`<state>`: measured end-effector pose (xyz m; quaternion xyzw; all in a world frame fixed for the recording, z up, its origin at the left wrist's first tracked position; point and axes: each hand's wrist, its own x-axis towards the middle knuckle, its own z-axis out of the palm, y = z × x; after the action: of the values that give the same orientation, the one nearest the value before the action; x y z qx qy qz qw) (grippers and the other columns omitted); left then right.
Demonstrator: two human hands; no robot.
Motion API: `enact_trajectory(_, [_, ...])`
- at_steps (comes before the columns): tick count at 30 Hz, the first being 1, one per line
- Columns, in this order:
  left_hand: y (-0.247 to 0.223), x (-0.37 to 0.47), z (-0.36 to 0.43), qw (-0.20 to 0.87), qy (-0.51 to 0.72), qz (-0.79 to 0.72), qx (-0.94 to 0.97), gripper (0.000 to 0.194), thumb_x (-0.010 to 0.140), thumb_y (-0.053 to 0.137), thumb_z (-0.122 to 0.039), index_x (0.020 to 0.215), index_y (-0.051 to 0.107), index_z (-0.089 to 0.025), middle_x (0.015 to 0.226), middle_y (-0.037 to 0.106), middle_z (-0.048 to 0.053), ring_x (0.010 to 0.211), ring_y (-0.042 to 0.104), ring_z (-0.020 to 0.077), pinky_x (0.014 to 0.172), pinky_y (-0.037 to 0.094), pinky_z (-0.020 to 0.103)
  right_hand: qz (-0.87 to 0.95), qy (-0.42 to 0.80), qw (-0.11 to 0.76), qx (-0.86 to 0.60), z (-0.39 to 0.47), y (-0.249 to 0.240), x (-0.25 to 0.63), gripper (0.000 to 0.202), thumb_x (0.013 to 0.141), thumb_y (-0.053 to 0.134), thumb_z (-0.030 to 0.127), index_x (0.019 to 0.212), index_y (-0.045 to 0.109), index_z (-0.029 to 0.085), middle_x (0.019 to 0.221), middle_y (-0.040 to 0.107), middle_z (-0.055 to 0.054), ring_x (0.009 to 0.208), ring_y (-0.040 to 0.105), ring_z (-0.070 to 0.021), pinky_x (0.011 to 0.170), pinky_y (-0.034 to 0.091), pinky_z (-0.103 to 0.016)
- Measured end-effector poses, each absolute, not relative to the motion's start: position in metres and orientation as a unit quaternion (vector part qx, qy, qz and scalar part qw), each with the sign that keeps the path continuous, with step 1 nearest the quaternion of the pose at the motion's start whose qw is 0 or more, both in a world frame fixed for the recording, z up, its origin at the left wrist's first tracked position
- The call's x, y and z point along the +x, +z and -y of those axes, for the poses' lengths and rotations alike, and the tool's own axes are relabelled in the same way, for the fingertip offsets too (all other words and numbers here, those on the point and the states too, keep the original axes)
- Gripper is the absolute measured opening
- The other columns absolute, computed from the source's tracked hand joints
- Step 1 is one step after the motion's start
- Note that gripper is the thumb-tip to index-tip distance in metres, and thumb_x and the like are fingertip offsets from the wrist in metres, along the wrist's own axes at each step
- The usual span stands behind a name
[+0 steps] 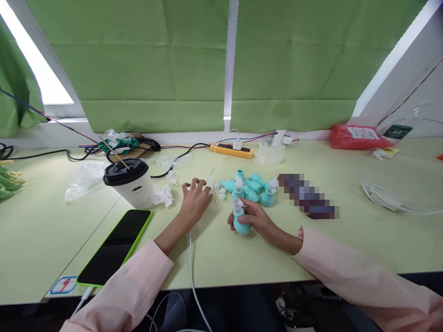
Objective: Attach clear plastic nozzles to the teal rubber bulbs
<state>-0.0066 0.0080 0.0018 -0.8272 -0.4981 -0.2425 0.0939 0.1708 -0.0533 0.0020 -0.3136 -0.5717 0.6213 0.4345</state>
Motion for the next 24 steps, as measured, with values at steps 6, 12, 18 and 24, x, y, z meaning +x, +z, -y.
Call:
enact_trajectory(6, [0.022,-0.003,0.007,-0.399,-0.468,0.437,-0.656,0.014,0.06,0.061,-0.026,0.063,0.053,-0.015,0.068,0.056,0.002,0.064,0.052,0.0135,0.062,0.043,0.03,0.58,0.584,0.429,-0.371,0.054,0.001,0.168,0.018,0.066,0.057,0.025,0.077,0.045,0.016,0.066,0.058,-0.001,0.052,0.053,-0.011,0.05,0.043,-0.025])
enact_trajectory(12, [0.029,-0.003,0.011,-0.705,-0.453,0.272,-0.473,0.027,0.056,0.065,-0.01,0.081,0.055,-0.015,0.076,0.059,0.001,0.074,0.056,0.013,0.075,0.043,0.031,0.612,0.533,0.421,-0.405,0.056,-0.002,0.167,0.02,0.069,0.055,0.032,0.079,0.047,0.017,0.064,0.055,0.0,0.051,0.048,-0.0094,0.046,0.042,-0.022])
enact_trajectory(18, [0.025,-0.004,0.012,-0.679,-0.45,0.307,-0.492,0.028,0.058,0.065,-0.012,0.086,0.061,-0.012,0.085,0.061,0.005,0.081,0.056,0.0152,0.082,0.041,0.033,0.669,0.373,0.444,-0.465,0.057,-0.001,0.168,0.022,0.069,0.054,0.035,0.082,0.054,0.017,0.071,0.056,-0.002,0.06,0.052,-0.0128,0.055,0.044,-0.025])
enact_trajectory(24, [0.022,-0.004,0.01,-0.678,-0.449,0.333,-0.477,0.03,0.054,0.069,-0.013,0.083,0.064,-0.013,0.081,0.063,0.004,0.074,0.058,0.0135,0.08,0.043,0.031,0.701,0.201,0.476,-0.492,0.059,-0.002,0.169,0.023,0.068,0.056,0.033,0.086,0.058,0.017,0.082,0.063,-0.004,0.076,0.057,-0.0183,0.07,0.045,-0.032])
